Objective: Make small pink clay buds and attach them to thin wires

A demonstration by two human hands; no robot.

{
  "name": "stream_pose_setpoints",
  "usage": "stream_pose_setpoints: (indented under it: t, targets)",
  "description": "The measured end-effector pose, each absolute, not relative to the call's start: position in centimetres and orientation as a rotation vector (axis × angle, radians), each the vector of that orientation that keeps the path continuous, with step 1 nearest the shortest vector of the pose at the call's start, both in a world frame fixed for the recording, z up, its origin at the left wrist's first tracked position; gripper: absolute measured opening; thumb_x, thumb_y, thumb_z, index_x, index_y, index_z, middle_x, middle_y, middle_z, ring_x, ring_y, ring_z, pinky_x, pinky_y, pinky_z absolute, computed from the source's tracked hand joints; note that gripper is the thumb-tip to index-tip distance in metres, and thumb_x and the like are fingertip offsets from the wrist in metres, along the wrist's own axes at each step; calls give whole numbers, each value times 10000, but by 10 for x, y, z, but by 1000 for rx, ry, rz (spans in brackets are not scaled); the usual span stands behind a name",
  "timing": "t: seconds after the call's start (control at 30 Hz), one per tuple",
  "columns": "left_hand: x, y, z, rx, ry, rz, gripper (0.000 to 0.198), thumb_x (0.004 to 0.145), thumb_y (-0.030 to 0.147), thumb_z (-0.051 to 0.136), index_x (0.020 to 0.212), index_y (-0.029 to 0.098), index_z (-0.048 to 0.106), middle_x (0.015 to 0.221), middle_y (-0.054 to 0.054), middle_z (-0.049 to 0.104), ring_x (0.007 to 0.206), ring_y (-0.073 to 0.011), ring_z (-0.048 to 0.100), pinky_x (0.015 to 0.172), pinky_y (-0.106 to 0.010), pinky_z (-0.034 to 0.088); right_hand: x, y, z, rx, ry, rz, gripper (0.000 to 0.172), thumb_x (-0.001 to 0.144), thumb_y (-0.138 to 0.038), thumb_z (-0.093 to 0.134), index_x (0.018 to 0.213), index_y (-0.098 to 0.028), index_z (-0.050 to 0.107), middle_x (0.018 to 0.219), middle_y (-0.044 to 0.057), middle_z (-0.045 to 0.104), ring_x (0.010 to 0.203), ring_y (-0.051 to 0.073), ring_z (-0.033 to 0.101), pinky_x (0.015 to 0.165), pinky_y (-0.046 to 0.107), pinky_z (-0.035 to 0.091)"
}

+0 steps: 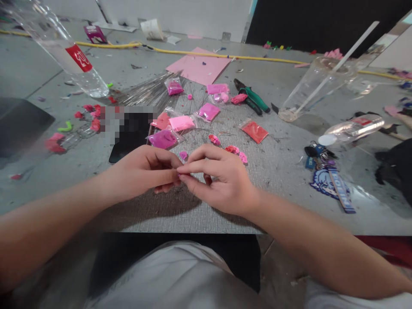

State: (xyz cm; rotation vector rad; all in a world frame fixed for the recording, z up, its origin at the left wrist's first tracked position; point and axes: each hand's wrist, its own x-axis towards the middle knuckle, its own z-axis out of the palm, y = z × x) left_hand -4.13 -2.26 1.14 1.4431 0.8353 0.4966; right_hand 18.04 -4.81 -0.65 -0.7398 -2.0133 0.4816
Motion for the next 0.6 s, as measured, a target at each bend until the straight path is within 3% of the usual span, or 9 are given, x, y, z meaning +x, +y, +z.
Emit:
stream_pose_setpoints:
  t: [0.13, 0.27, 0.43, 0.6]
  targets:
    - [-42, -24, 14, 1544, 872, 498, 83, 829, 141, 676, 794, 176, 742, 587, 31, 644, 521, -106, 589, 478, -203, 462, 179, -51, -6, -788, -1964, 643, 122, 915, -155, 771, 975, -243, 830, 962, 39, 762, 724, 127, 663, 566, 254, 537]
    - [-42, -27, 17, 1671, 887, 517, 104, 812, 154, 681, 714, 178, 704, 567, 38, 644, 528, -99, 578, 494, -191, 439, 177, -51, -8, -864, -1742, 1144, 51, 906, -172, 805, 924, -212, 778, 908, 22, 725, 781, 132, 678, 588, 238, 534]
    - [-39, -29, 19, 1739, 851, 538, 148, 863, 195, 689, 718, 167, 701, 579, 47, 631, 534, -77, 519, 499, -179, 403, 177, -45, -10, -867, -1241, 1800, 218, 822, -200, 914, 949, -206, 737, 862, -20, 695, 692, 85, 609, 572, 199, 470]
    - [-46, -18, 16, 1917, 883, 604, 172, 959, 256, 652, 871, 154, 759, 673, 16, 683, 588, -102, 573, 542, -207, 447, 178, -42, -6, -869, -1035, 1894, 247, 811, -291, 930, 898, -191, 721, 731, -29, 641, 642, 89, 566, 589, 209, 439]
